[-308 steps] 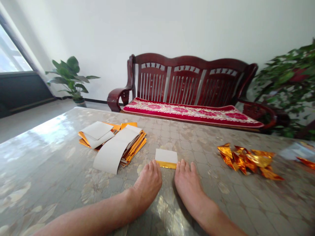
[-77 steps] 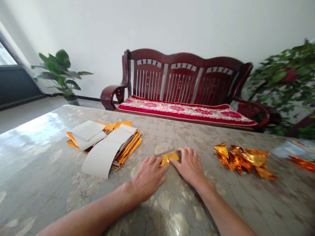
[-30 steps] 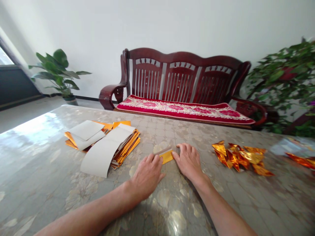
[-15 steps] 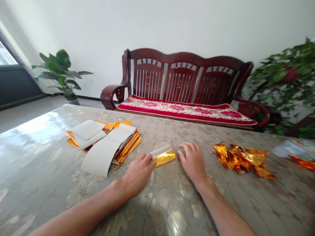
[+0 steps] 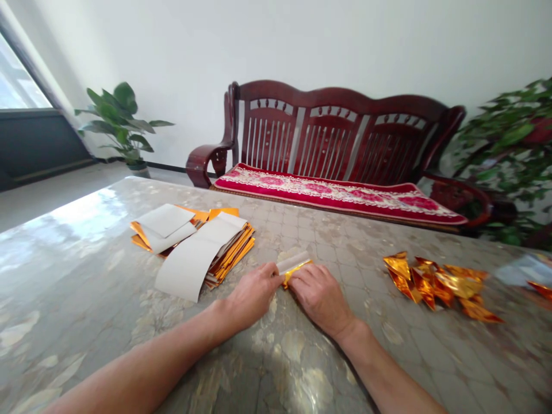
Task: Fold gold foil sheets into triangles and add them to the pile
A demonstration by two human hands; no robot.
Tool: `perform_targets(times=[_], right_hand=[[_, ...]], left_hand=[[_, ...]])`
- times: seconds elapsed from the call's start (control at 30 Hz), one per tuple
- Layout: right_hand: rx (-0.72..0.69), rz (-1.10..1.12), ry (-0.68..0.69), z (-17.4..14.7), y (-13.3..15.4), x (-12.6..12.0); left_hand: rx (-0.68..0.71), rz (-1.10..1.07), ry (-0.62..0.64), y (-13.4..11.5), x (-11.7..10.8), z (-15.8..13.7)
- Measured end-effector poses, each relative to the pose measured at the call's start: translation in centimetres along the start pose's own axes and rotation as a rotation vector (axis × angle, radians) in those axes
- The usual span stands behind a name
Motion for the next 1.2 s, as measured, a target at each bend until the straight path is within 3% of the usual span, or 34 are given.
perform_targets(times=[0.2,0.47,0.9,1.2], right_hand=[[0.124,0.018,-0.036,-0.2,-0.7,0.1],[0.171,0.125,-0.026,-0.5,-1.2,0.5],[0.200,0.101,-0.048,-0.1,-1.1,0.2],[0.208,0.142,-0.021,0.1,-0.9,0.3]], left_hand=[[0.041,0.031,-0.062,0.8,-0.5,0.3],[0.103,0.198,-0.111,0.2,0.5,0.9],[0.068,0.078,-0.137,1.1,0.3,1.1],[0.066,0.110,-0.121,0.7,0.2,1.2]])
Point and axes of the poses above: each hand's wrist, its own z-axis towards the middle knuckle, its own x-axis out of the palm, y = z × x, the point moved 4 cm from there along z, towards the middle knuckle, and after that the axes turned 10 degrees about -y, right-handed, at the moved point
